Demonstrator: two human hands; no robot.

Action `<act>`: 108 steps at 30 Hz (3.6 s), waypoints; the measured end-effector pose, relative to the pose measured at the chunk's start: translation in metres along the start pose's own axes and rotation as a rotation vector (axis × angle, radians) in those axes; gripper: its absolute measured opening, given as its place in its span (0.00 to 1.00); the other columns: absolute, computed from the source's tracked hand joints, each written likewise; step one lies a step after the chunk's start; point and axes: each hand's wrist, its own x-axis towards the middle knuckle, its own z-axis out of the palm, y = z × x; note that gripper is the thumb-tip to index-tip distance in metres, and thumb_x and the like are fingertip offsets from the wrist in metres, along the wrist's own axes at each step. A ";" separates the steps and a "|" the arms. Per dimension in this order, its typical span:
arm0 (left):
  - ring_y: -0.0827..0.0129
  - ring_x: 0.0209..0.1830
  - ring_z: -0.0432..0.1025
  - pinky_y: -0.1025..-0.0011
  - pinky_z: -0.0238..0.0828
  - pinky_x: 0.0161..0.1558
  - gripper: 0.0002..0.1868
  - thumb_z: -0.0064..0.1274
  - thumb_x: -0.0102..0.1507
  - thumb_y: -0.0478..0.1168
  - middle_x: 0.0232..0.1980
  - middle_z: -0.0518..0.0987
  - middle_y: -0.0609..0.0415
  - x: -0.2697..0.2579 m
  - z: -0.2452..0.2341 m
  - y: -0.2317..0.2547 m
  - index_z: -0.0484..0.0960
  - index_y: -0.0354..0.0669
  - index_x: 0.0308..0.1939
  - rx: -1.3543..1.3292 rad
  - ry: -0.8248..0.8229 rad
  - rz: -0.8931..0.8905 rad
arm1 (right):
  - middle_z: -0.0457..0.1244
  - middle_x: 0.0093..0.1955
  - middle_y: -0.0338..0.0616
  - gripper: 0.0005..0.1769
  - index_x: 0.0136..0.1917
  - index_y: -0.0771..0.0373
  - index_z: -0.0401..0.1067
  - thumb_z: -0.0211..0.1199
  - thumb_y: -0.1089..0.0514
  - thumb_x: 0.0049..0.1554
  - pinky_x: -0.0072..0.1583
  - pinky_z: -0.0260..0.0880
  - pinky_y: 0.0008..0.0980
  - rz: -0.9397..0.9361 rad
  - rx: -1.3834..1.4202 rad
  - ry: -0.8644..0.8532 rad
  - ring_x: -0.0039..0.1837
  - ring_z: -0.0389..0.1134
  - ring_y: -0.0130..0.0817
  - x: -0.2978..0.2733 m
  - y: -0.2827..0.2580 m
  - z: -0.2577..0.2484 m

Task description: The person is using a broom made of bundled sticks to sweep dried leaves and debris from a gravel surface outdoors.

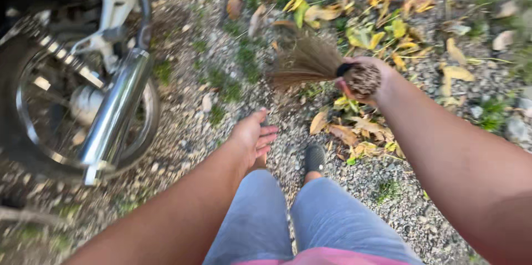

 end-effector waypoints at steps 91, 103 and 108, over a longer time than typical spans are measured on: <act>0.66 0.47 0.77 0.59 0.69 0.50 0.25 0.48 0.65 0.54 0.49 0.85 0.54 0.223 -0.024 0.597 0.74 0.50 0.63 0.466 -0.175 0.006 | 0.67 0.49 0.58 0.32 0.68 0.70 0.63 0.65 0.53 0.56 0.39 0.77 0.28 -0.010 0.591 0.157 0.40 0.71 0.38 0.163 -0.361 0.169; 0.67 0.47 0.77 0.61 0.67 0.49 0.20 0.48 0.65 0.53 0.49 0.85 0.55 0.202 0.076 0.523 0.76 0.50 0.58 0.782 -0.435 -0.206 | 0.66 0.49 0.52 0.35 0.68 0.62 0.58 0.71 0.59 0.51 0.45 0.76 0.45 -0.326 0.259 0.424 0.44 0.71 0.46 0.068 -0.186 0.213; 0.66 0.50 0.77 0.61 0.66 0.51 0.23 0.47 0.66 0.53 0.49 0.83 0.54 0.205 0.100 0.504 0.73 0.49 0.62 0.934 -0.488 -0.254 | 0.68 0.47 0.60 0.30 0.58 0.73 0.69 0.72 0.50 0.50 0.40 0.78 0.42 -0.131 0.382 0.311 0.40 0.73 0.45 0.052 -0.169 0.158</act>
